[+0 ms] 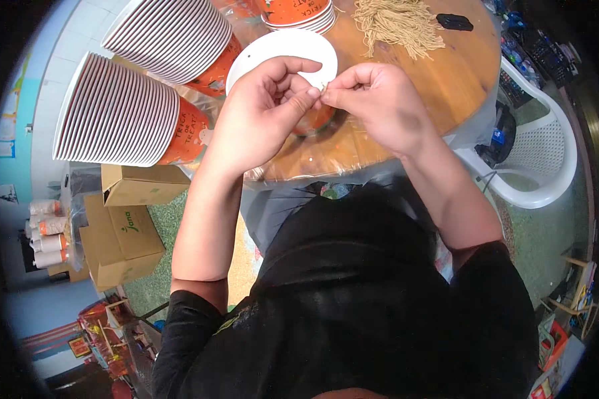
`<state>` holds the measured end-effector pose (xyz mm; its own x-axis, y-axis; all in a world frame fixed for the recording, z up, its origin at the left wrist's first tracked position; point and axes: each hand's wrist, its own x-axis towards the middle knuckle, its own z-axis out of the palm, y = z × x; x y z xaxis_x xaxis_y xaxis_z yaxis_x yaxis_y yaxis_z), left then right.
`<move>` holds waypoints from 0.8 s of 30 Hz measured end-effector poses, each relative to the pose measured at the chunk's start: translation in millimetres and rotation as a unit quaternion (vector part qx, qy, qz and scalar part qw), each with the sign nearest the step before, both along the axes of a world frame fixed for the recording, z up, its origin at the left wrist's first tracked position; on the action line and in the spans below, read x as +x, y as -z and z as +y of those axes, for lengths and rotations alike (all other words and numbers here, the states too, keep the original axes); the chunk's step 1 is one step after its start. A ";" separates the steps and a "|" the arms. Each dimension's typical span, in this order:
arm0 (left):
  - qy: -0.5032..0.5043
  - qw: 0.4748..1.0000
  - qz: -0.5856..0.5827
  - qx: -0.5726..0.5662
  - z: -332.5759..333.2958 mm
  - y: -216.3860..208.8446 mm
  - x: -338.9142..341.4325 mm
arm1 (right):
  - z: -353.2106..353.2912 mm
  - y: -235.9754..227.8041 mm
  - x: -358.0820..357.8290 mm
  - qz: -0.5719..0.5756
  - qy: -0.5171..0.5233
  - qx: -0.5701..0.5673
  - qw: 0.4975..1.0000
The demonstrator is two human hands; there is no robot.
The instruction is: Attaching strings to paper bowls to create handles or hanging points.
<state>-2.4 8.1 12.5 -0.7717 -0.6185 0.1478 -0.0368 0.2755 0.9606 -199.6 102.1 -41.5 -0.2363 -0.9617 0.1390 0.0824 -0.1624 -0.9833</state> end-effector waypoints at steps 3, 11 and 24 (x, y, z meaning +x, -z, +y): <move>-0.015 0.999 -0.031 -0.006 -3.7 -1.4 -1.7 | -1.0 0.3 -2.8 0.045 -0.003 -0.006 0.999; -0.034 0.994 -0.094 -0.040 -4.6 -4.9 -4.6 | 3.6 -4.1 -0.5 0.100 0.039 -0.026 0.994; -0.012 0.999 -0.045 -0.020 -10.3 -3.2 -7.4 | -2.1 1.1 13.4 -0.109 -0.011 -0.077 0.991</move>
<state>-9.8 -2.2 15.7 -0.7681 -0.6319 0.1034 -0.1288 0.3107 0.9417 -186.2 100.0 -42.7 -0.2566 -0.9382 0.2324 0.2955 -0.3051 -0.9053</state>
